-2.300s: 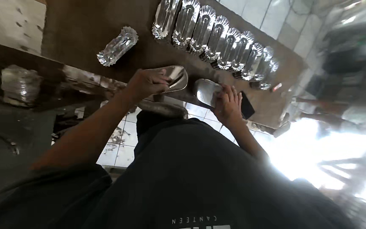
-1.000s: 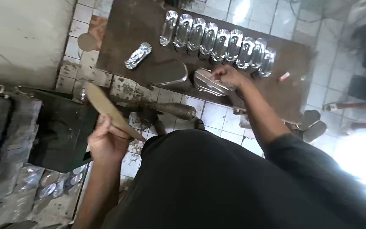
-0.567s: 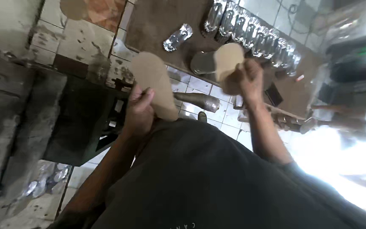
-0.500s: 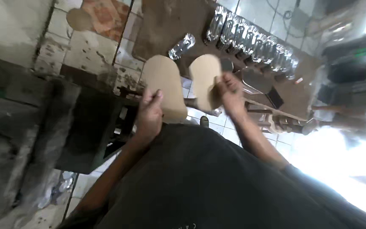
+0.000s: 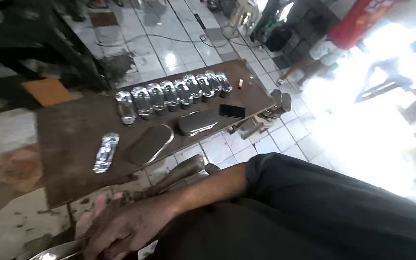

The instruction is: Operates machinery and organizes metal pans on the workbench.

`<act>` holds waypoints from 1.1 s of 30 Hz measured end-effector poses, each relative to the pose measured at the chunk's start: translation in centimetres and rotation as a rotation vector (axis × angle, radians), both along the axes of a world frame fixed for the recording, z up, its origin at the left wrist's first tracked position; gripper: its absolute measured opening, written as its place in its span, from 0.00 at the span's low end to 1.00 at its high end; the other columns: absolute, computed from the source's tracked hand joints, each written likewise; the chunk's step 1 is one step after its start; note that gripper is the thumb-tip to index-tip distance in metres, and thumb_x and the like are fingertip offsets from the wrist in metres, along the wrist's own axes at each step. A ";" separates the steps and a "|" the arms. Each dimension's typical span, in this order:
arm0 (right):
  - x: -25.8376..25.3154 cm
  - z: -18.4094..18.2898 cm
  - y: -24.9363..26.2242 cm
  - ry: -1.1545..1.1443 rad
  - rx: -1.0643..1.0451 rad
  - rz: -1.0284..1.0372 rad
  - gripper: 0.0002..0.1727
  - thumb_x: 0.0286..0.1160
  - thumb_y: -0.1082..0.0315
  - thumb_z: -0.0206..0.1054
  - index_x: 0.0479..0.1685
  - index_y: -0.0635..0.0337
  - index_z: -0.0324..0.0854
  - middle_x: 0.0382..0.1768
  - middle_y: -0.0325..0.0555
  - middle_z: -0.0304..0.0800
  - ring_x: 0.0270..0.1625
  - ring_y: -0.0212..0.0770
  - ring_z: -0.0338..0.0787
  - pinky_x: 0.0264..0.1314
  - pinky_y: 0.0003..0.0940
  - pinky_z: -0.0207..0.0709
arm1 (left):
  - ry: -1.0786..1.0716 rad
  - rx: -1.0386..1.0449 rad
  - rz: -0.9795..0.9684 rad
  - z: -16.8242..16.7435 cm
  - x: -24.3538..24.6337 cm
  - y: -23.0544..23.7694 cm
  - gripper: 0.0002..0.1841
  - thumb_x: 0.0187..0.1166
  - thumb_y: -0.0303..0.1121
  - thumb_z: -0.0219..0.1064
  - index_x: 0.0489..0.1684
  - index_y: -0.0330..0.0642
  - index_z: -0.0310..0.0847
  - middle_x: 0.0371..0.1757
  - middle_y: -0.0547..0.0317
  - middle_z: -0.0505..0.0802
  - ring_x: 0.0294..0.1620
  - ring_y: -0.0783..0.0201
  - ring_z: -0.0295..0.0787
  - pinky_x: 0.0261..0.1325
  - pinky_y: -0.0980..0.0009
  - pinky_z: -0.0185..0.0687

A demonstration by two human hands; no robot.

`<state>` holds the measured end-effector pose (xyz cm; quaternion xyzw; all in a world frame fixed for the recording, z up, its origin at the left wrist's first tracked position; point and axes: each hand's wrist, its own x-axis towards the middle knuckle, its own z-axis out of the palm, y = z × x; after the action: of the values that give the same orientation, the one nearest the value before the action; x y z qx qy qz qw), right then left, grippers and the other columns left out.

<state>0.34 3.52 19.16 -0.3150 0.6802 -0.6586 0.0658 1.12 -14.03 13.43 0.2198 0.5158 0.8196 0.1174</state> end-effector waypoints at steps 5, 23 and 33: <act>2.7 -10.0 15.1 -0.191 0.439 -0.308 0.20 0.72 0.77 0.72 0.66 0.63 0.87 0.63 0.57 0.91 0.67 0.53 0.89 0.75 0.50 0.78 | -0.378 -0.906 -0.071 -5.3 -0.5 14.3 0.28 0.74 0.30 0.68 0.71 0.24 0.68 0.58 0.52 0.87 0.56 0.75 0.84 0.62 0.75 0.82; 31.9 -26.2 40.0 -1.582 0.876 -0.524 0.18 0.85 0.62 0.62 0.69 0.50 0.86 0.65 0.52 0.91 0.69 0.53 0.88 0.77 0.60 0.76 | 0.096 -1.705 -0.373 -31.6 -6.3 30.4 0.25 0.88 0.50 0.55 0.50 0.35 0.90 0.53 0.33 0.93 0.61 0.34 0.89 0.68 0.32 0.73; 20.7 -27.7 38.2 -1.078 0.957 -0.347 0.18 0.86 0.56 0.62 0.65 0.48 0.89 0.61 0.50 0.94 0.67 0.53 0.90 0.74 0.61 0.77 | 0.032 -1.603 -0.305 -23.2 -7.2 23.7 0.23 0.89 0.46 0.57 0.50 0.35 0.91 0.50 0.37 0.94 0.59 0.38 0.90 0.68 0.38 0.76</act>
<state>21.08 41.68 -8.56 0.2274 0.8062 -0.3543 0.4157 -6.04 9.65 -9.75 0.1486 0.9116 0.1735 0.3418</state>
